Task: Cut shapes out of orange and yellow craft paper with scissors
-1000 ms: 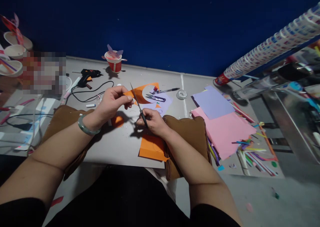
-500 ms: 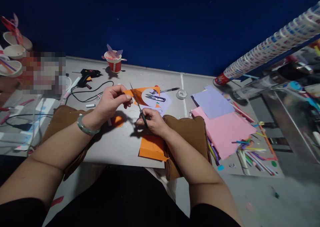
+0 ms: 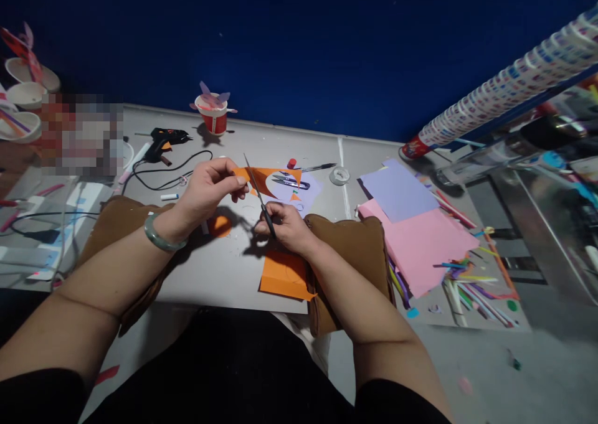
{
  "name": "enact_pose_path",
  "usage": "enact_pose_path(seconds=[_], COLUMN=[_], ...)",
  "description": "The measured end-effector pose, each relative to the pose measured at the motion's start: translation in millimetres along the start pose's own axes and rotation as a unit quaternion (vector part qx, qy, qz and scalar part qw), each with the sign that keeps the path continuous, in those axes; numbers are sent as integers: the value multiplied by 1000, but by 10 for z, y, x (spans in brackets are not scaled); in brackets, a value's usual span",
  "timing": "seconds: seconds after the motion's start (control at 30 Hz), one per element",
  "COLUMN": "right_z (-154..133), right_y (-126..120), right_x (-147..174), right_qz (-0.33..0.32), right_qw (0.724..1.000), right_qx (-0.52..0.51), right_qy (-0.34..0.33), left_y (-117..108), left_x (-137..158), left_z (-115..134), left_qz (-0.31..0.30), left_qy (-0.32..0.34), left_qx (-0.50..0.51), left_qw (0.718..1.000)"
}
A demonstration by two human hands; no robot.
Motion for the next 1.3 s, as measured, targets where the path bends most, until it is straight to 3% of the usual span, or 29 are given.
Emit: enact_pose_path(seconds=[1.3], right_z=[8], right_y=[-41], right_x=[-15], right_qz=[12], right_qw=[999], right_qx=[27], right_qy=[-17], left_y=[-26], left_x=[-15], left_z=[5], left_qz=[5], left_qy=[12], left_qx=[11], left_qw=[1000])
Point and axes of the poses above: each hand's wrist, its own x-axis away from the middle knuckle, its own y-axis out of the palm, z = x × y, the point moved 6 cm from there along -x, towards the middle knuckle, and after that the axes turned 6 degrees about x, right-handed, at the moved point
